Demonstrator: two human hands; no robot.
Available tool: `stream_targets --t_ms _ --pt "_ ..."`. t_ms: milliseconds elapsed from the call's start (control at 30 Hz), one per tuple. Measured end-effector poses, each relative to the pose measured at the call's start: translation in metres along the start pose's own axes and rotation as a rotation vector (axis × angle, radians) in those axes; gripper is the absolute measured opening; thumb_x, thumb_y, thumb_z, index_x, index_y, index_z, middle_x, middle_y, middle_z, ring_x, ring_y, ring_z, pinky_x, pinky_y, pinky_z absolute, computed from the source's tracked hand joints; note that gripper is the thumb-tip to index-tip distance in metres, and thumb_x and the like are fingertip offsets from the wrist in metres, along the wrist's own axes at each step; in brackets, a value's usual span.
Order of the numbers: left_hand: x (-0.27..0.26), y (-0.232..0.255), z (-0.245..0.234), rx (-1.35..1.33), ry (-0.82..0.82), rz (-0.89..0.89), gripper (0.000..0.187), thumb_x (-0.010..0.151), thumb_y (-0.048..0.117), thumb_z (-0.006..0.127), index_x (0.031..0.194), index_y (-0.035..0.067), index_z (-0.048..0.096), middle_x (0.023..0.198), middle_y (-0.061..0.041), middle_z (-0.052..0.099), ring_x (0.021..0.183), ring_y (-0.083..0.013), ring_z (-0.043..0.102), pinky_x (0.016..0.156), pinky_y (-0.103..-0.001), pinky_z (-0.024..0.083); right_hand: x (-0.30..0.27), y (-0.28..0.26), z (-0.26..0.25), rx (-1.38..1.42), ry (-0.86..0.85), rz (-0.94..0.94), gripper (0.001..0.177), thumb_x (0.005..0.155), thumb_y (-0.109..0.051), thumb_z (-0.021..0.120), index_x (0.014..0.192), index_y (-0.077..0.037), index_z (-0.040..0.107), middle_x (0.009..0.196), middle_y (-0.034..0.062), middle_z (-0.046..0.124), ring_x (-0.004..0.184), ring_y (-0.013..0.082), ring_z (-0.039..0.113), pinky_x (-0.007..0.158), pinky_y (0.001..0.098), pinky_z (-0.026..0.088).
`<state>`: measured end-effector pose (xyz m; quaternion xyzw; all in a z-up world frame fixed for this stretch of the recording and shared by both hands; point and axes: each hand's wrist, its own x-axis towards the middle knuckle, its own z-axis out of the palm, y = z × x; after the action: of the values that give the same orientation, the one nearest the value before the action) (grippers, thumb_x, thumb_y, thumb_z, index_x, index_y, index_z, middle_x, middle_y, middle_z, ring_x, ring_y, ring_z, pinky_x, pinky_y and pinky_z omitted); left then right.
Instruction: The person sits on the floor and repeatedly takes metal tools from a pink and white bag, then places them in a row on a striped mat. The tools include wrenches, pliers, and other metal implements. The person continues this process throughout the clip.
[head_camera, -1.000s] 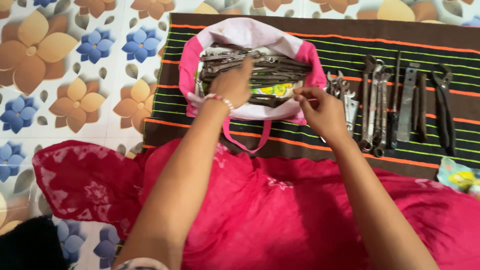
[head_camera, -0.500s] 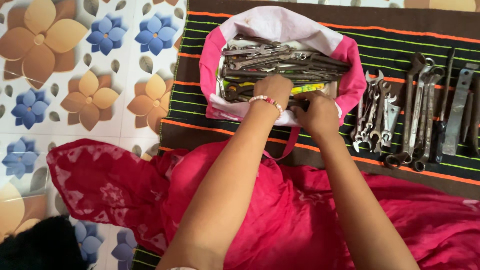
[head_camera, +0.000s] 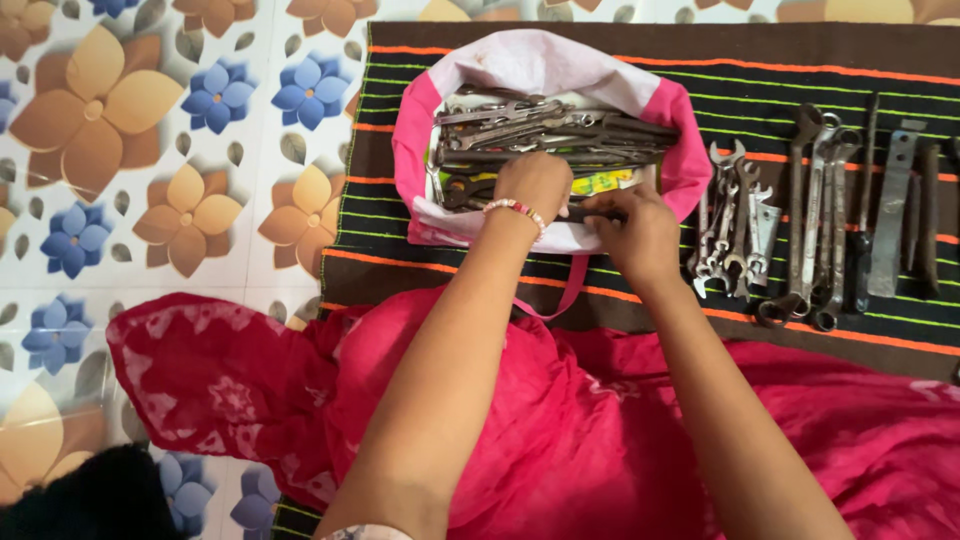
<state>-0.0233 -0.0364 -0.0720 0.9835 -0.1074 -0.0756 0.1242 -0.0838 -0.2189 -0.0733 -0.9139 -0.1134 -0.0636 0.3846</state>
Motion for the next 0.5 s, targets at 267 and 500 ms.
stream_targets --t_ms 267,500 --pt "-0.034 0.032 -0.039 -0.369 0.171 0.195 0.011 0.076 0.024 0.081 0.083 0.015 0.081 0.089 -0.011 0.076 0.083 -0.0331 0.072 0.076 -0.047 0.056 -0.013 0.012 -0.075 0.145 -0.056 0.196 0.029 0.090 -0.017 0.076 0.119 -0.013 0.074 0.091 0.0054 0.077 0.076 0.0125 0.072 0.069 0.0276 0.056" --pt "-0.060 0.080 -0.038 -0.456 0.108 0.191 0.014 0.077 0.028 0.083 0.087 0.018 0.081 0.086 -0.009 0.076 0.077 -0.0277 0.074 0.069 -0.041 0.057 -0.039 0.051 -0.144 0.151 -0.221 0.319 0.027 0.097 -0.020 0.073 0.123 -0.012 0.077 0.086 0.0080 0.078 0.077 0.0103 0.067 0.069 0.0300 0.054"
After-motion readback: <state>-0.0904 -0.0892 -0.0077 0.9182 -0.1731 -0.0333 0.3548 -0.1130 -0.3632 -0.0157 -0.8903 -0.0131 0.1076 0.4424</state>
